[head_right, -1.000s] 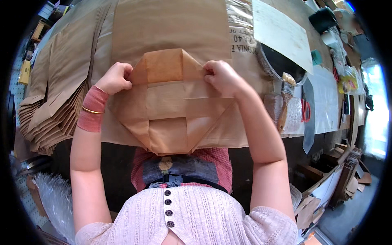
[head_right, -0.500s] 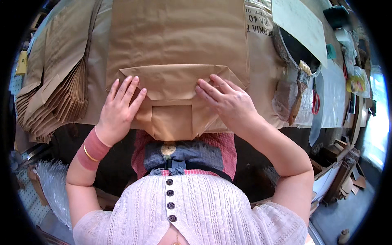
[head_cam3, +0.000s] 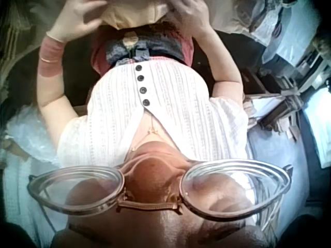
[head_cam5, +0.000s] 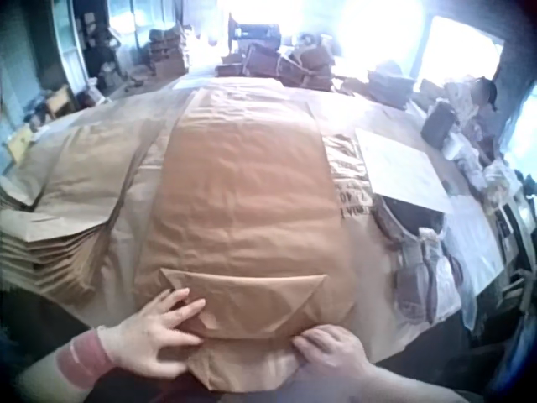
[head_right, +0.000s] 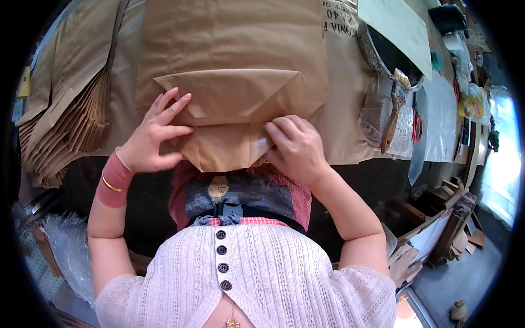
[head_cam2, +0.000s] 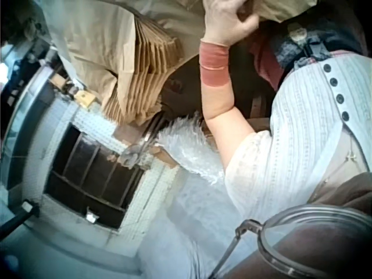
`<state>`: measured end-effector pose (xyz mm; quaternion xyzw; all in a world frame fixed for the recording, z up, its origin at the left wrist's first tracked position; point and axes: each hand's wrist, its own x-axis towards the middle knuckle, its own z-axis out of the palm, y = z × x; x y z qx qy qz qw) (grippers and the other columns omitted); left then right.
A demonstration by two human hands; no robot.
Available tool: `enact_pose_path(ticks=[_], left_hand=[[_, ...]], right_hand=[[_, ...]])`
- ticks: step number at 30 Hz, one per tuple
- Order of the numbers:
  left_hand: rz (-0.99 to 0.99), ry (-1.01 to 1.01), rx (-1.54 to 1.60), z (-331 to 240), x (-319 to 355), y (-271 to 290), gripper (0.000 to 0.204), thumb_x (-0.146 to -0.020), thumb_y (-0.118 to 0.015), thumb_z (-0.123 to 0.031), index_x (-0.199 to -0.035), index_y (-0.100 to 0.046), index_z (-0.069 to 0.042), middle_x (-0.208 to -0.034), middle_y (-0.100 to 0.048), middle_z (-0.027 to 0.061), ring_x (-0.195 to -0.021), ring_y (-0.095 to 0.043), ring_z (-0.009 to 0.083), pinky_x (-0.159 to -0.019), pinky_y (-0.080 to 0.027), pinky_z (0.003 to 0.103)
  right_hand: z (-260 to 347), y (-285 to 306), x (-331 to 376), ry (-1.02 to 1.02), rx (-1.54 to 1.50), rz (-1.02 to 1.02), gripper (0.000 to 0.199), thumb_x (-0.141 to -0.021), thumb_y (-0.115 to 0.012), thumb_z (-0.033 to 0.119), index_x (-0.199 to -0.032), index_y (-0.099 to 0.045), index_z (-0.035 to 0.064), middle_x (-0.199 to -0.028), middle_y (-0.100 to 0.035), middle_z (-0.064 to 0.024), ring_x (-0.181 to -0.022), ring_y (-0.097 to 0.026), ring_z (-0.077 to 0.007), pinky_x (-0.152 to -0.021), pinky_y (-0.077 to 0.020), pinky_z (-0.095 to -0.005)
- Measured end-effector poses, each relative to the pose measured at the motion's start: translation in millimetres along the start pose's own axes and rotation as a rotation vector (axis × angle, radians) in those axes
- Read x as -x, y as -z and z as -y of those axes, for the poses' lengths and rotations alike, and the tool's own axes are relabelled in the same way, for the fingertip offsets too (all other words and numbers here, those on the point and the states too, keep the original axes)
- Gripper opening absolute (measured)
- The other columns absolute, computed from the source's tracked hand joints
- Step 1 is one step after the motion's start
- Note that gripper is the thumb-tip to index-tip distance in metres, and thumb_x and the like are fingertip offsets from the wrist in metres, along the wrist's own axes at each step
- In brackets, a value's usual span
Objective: The person folds the top flaps of brown paper bags and applies glue to the edges using a brush. They then press the glued flaps together to seal the bags and place the finished items into a stack.
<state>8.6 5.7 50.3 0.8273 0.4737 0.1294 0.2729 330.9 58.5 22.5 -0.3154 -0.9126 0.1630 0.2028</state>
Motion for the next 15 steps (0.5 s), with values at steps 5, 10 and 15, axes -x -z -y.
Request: enact_pose_path(ticks=[5, 10, 15], left_hand=[[-0.247, -0.007, -0.051, 3, 5, -7, 0.017, -0.069, -0.069, -0.005, -0.085, -0.063, -0.004, -0.136, -0.051, 0.0183, -0.134, -0.04, 0.0354, -0.109, -0.033, 0.048], [-0.434, 0.291, 0.315, 11, -23, -4, 0.013, -0.077, -0.068, -0.002, -0.073, -0.056, 0.001, -0.078, -0.053, 0.0089, -0.072, -0.052, 0.024, -0.066, -0.043, 0.034], [-0.545, 0.377, 0.093, 25, -33, -30, 0.02, -0.081, -0.069, -0.01, -0.074, -0.053, -0.001, -0.076, -0.052, 0.0112, -0.072, -0.052, 0.0286, -0.068, -0.043, 0.039]], right_hand=[[-22, 0, -1, -0.218, -0.182, -0.114, 0.011, -0.071, -0.072, 0.007, -0.08, -0.066, 0.0055, -0.076, -0.062, -0.0063, -0.075, -0.061, -0.0267, -0.066, -0.0508, -0.0359], [-30, 6, -41, -0.353, -0.399, -0.091, 0.012, -0.076, -0.073, 0.01, -0.079, -0.065, 0.002, -0.078, -0.062, -0.0078, -0.076, -0.056, -0.0254, -0.066, -0.0461, -0.0348], [-30, -16, -50, -0.498, -0.316, -0.097, 0.02, -0.077, -0.075, 0.015, -0.074, -0.062, -0.0002, -0.078, -0.061, -0.0098, -0.072, -0.057, -0.0244, -0.065, -0.0464, -0.0349]])
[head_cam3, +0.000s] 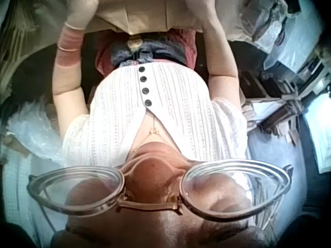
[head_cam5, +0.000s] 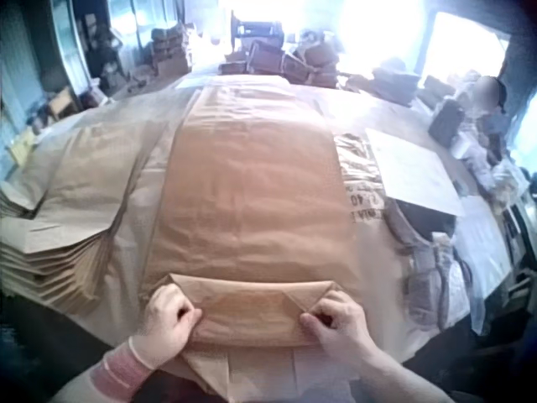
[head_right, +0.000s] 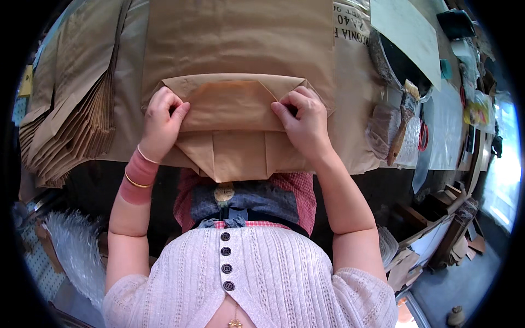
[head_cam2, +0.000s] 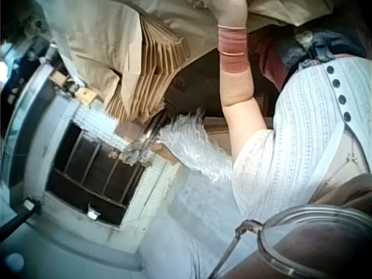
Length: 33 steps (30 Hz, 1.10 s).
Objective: The person folds the top flaps of brown paper bags and applies glue to the edges using a brush. They then press the glued flaps together to seal the bags and place the finished items into a stack.
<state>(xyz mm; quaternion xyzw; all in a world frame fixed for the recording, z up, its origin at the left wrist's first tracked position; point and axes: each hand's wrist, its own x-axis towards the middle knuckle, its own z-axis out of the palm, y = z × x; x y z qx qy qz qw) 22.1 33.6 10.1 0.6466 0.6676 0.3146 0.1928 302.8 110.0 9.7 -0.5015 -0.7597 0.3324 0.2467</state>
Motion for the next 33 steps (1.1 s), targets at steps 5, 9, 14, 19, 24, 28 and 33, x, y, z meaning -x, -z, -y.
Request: enact_pose_path(ticks=[5, 9, 14, 19, 24, 28, 33], left_hand=[[-0.053, 0.128, -0.435, -18, -15, -9, 0.036, -0.08, -0.072, -0.037, -0.081, -0.056, -0.005, -0.077, -0.059, 0.0119, -0.074, -0.06, 0.0317, -0.067, -0.048, 0.042], [0.171, 0.449, -0.66, -46, -54, -11, 0.047, -0.075, -0.072, -0.051, -0.083, -0.059, -0.006, -0.085, -0.067, 0.0113, -0.079, -0.066, 0.0289, -0.065, -0.053, 0.039], [0.045, -0.001, -0.597, -43, -27, 5, 0.052, -0.076, -0.068, -0.045, -0.105, -0.062, -0.003, -0.109, -0.065, 0.0149, -0.103, -0.062, 0.0289, -0.087, -0.048, 0.039], [0.327, -0.284, -0.496, -52, -1, -12, 0.083, -0.073, -0.064, -0.033, -0.141, -0.036, 0.006, -0.152, -0.029, 0.0195, -0.143, -0.025, 0.0287, -0.118, -0.017, 0.041], [0.327, -0.146, -0.583, -36, 0, -9, 0.095, -0.069, -0.066, -0.04, -0.144, -0.03, 0.006, -0.152, -0.028, 0.0203, -0.142, -0.027, 0.0302, -0.117, -0.02, 0.04], [0.351, -0.061, -0.776, -51, -6, -14, 0.097, -0.069, -0.068, -0.046, -0.142, -0.033, 0.006, -0.15, -0.032, 0.0217, -0.14, -0.03, 0.0324, -0.117, -0.02, 0.044], [-0.072, -0.49, -0.855, -82, 3, -43, 0.052, -0.082, -0.057, -0.024, -0.127, -0.053, 0.001, -0.131, -0.055, 0.0199, -0.126, -0.048, 0.0328, -0.107, -0.034, 0.048]], right_hand=[[14, -7, -19, -0.043, 0.409, -0.074, 0.042, -0.076, -0.075, 0.041, -0.066, -0.06, 0.0036, -0.072, -0.063, -0.0103, -0.062, -0.062, -0.0284, -0.058, -0.0492, -0.0385], [16, -21, -30, -0.114, 0.64, -0.163, 0.054, -0.074, -0.068, 0.06, -0.066, -0.063, 0.0074, -0.065, -0.065, -0.0103, -0.06, -0.064, -0.031, -0.055, -0.0504, -0.0404], [25, -2, -6, -0.09, 0.221, -0.224, 0.037, -0.074, -0.075, 0.038, -0.091, -0.067, 0.0062, -0.094, -0.068, -0.0101, -0.085, -0.066, -0.0276, -0.069, -0.0521, -0.04], [53, -45, 6, 0.478, 0.288, 0.099, 0.069, -0.075, -0.069, 0.023, -0.134, -0.045, -0.0026, -0.136, -0.049, -0.0183, -0.131, -0.042, -0.0332, -0.111, -0.03, -0.043], [40, -31, 17, 0.289, 0.42, 0.106, 0.084, -0.074, -0.071, 0.039, -0.138, -0.04, -0.0068, -0.143, -0.041, -0.0232, -0.137, -0.037, -0.0328, -0.115, -0.0254, -0.0424], [31, -3, 4, 0.323, 0.245, 0.167, 0.082, -0.075, -0.072, 0.045, -0.133, -0.045, -0.0075, -0.135, -0.05, -0.0232, -0.131, -0.042, -0.0357, -0.114, -0.026, -0.043], [36, 44, 16, 0.177, 0.019, -0.323, 0.048, -0.079, -0.072, 0.011, -0.123, -0.059, -0.0011, -0.123, -0.06, -0.0224, -0.12, -0.055, -0.0345, -0.1, -0.0434, -0.039]])
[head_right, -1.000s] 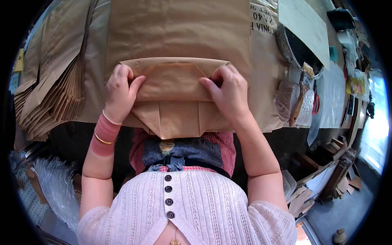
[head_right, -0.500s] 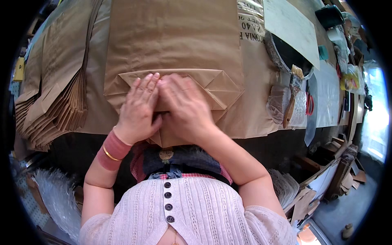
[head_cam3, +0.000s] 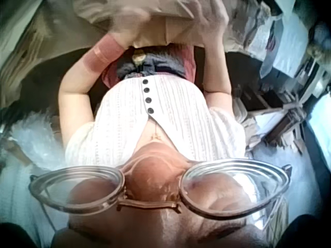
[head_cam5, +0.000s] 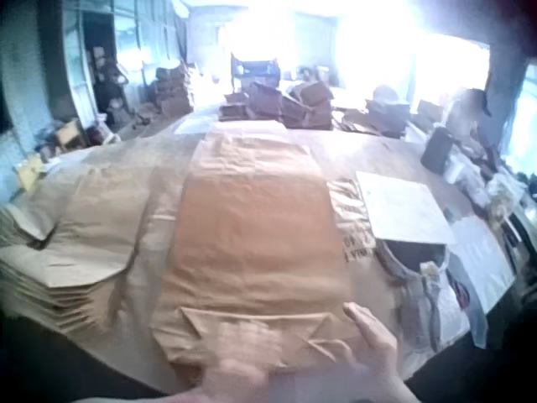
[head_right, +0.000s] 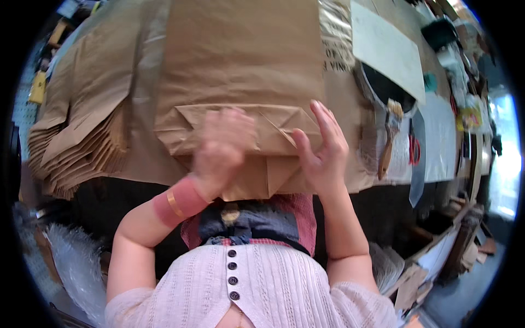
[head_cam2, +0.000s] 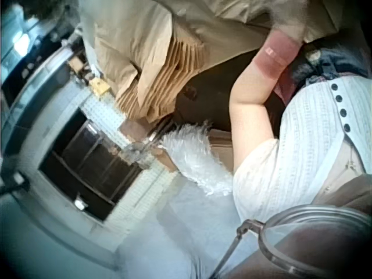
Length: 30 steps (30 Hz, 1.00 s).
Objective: The person folds the top flaps of brown paper bags and applies glue to the edges using a brush. They then press the glued flaps together to seal the bags and place the finished items into a stack.
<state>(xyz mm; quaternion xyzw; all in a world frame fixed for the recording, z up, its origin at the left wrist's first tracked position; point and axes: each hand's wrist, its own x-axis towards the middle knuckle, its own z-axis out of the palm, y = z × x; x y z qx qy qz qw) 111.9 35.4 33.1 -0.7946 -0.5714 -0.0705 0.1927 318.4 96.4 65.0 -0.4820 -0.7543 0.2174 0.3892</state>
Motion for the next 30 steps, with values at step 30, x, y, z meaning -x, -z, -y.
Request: enact_pose_path(ticks=[30], left_hand=[[0.376, 0.435, -0.112, 299, 150, 129, 0.042, -0.077, -0.047, 0.008, -0.116, -0.059, -0.001, -0.118, -0.06, 0.0177, -0.115, -0.053, 0.0337, -0.102, -0.038, 0.044]], right_hand=[[17, -21, 3, 0.212, -0.117, 0.332, 0.032, -0.077, -0.068, 0.004, -0.11, -0.066, 0.0012, -0.113, -0.064, -0.0148, -0.107, -0.061, -0.0303, -0.098, -0.0446, -0.0428]])
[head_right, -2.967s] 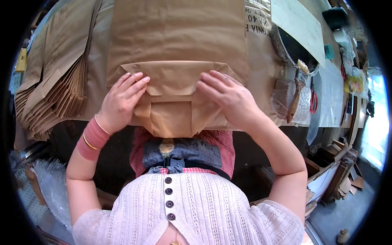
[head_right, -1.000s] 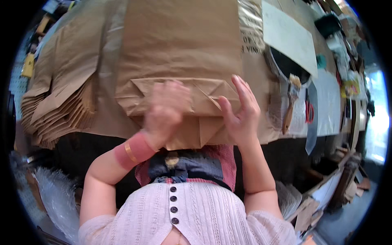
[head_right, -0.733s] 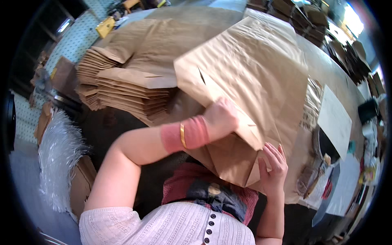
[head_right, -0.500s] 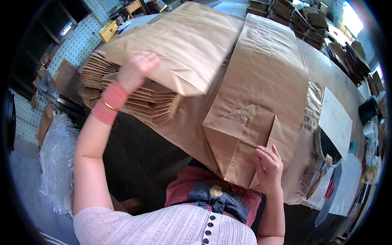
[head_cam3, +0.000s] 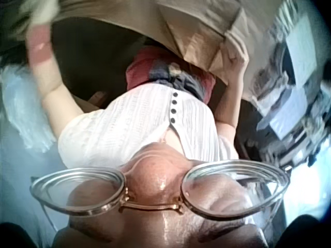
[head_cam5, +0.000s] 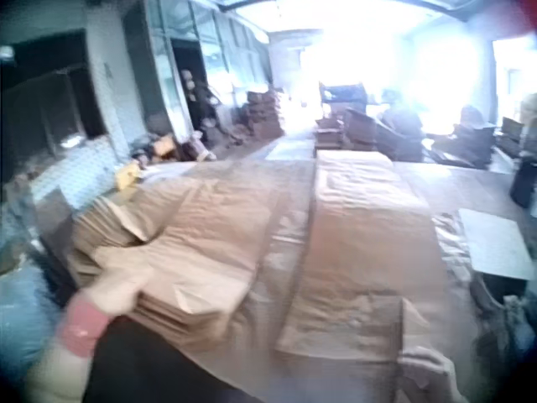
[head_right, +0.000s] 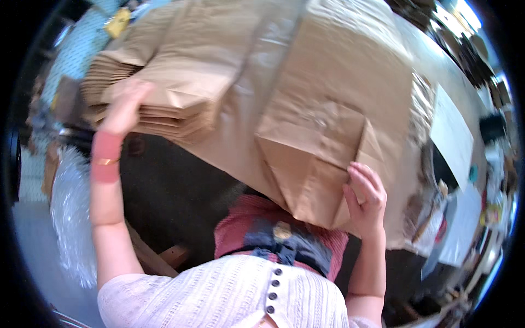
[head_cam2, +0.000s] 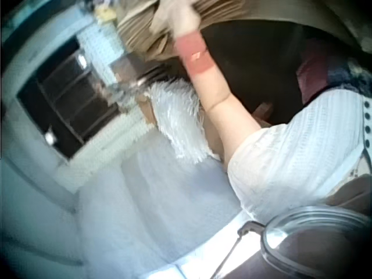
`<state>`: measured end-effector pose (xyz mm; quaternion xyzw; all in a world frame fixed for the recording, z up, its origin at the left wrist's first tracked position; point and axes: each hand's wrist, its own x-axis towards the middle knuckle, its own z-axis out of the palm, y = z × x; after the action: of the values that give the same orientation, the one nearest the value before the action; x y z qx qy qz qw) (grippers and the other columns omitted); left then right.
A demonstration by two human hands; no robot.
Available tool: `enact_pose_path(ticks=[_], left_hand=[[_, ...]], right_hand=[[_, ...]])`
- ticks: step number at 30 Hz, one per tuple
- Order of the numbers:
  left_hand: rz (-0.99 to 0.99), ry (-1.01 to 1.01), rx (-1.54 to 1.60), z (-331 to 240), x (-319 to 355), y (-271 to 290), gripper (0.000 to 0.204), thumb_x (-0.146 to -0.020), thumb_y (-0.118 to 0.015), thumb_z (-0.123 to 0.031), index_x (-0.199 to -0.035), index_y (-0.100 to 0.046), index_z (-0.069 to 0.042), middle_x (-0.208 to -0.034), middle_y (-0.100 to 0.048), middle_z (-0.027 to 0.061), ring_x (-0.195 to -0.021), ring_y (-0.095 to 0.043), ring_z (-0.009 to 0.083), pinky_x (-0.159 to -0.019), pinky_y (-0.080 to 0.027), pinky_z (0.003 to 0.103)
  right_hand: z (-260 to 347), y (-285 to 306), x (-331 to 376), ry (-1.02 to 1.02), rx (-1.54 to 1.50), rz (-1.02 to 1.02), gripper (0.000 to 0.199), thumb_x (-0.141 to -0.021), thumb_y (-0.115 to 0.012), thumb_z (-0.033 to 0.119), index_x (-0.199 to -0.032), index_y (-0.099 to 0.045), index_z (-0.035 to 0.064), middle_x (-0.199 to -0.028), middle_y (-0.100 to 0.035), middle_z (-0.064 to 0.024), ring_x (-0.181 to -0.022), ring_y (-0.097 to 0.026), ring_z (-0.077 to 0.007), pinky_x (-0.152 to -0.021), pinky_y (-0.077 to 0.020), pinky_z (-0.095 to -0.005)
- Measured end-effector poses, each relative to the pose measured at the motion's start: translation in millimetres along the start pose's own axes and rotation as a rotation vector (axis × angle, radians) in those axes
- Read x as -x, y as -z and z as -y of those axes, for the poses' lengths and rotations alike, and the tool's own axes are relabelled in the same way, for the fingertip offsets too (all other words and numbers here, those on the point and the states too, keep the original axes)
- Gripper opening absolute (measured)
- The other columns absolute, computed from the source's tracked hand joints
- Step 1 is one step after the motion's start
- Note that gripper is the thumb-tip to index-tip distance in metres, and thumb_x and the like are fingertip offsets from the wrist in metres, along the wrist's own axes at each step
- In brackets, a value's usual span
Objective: The person folds the top flaps of brown paper bags and applies glue to the edges using a brush. They then press the glued flaps together to seal the bags and place the finished items into a stack.
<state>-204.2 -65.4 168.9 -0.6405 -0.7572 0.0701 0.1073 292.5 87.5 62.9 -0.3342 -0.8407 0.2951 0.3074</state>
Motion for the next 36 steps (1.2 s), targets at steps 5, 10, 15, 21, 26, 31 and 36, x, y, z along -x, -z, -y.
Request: enact_pose_path(ticks=[5, 10, 15, 21, 26, 31, 36], left_hand=[[-0.13, -0.109, 0.423, -145, 10, 19, 0.036, -0.082, -0.056, 0.0, -0.117, -0.062, -0.004, -0.11, -0.064, 0.0142, -0.104, -0.06, 0.0305, -0.086, -0.049, 0.041], [-0.258, -0.103, 0.606, -275, -95, -91, 0.053, -0.072, -0.077, -0.018, -0.117, -0.055, -0.001, -0.107, -0.06, 0.0163, -0.099, -0.057, 0.034, -0.084, -0.047, 0.041], [0.206, -0.168, 0.74, -261, -151, -83, 0.033, -0.062, -0.078, -0.013, -0.085, -0.062, 0.004, -0.077, -0.063, 0.0192, -0.073, -0.063, 0.0319, -0.067, -0.049, 0.039], [0.123, -0.371, 0.284, -243, -119, -79, 0.01, -0.069, -0.062, -0.004, -0.07, -0.072, -0.007, -0.074, -0.067, 0.0169, -0.072, -0.067, 0.0318, -0.068, -0.053, 0.041], [0.338, -0.204, -0.232, -297, -97, -56, 0.031, -0.074, -0.053, -0.004, -0.102, -0.064, 0.004, -0.103, -0.066, 0.0167, -0.105, -0.06, 0.0326, -0.097, -0.045, 0.042], [0.122, -0.541, 0.413, -330, -49, -74, 0.078, -0.074, -0.054, -0.016, -0.14, -0.028, 0.015, -0.151, -0.024, 0.0284, -0.142, -0.022, 0.0387, -0.118, -0.017, 0.045], [0.11, -0.181, 0.479, -286, -37, -98, 0.107, -0.072, -0.074, -0.042, -0.148, -0.015, 0.005, -0.153, -0.019, 0.0261, -0.144, -0.016, 0.0384, -0.118, -0.016, 0.044]], right_hand=[[-44, 34, -4, -0.195, 0.332, 0.036, 0.039, -0.078, -0.071, 0.012, -0.114, -0.062, 0.0014, -0.107, -0.06, -0.0161, -0.099, -0.059, -0.0337, -0.086, -0.0484, -0.0398], [-82, 2, -48, -0.216, 0.365, 0.054, 0.04, -0.074, -0.076, 0.02, -0.106, -0.062, -0.0012, -0.103, -0.061, -0.0158, -0.096, -0.059, -0.0345, -0.086, -0.0482, -0.0409], [-89, 14, -87, -0.384, 0.23, 0.349, 0.039, -0.066, -0.08, 0.019, -0.094, -0.064, -0.0022, -0.093, -0.065, -0.0173, -0.088, -0.062, -0.0321, -0.08, -0.0501, -0.0391], [-97, 29, -73, 0.113, 0.472, 0.548, 0.016, -0.067, -0.064, 0.003, -0.083, -0.063, 0.0036, -0.082, -0.064, -0.0077, -0.083, -0.061, -0.0278, -0.074, -0.0495, -0.0356], [-75, 24, -49, 0.176, 0.837, 0.628, 0.025, -0.078, -0.058, 0.016, -0.099, -0.064, 0.0044, -0.103, -0.065, -0.0067, -0.106, -0.059, -0.0258, -0.093, -0.0467, -0.0378], [-41, -40, -23, 0.14, 0.302, 0.451, 0.083, -0.08, -0.065, 0.034, -0.144, -0.03, -0.0041, -0.15, -0.032, -0.0209, -0.141, -0.029, -0.0308, -0.117, -0.0211, -0.0415], [-55, -16, 5, -0.002, 0.457, 0.318, 0.094, -0.078, -0.066, 0.051, -0.143, -0.03, -0.0062, -0.149, -0.032, -0.0219, -0.141, -0.027, -0.0334, -0.117, -0.018, -0.0414]])
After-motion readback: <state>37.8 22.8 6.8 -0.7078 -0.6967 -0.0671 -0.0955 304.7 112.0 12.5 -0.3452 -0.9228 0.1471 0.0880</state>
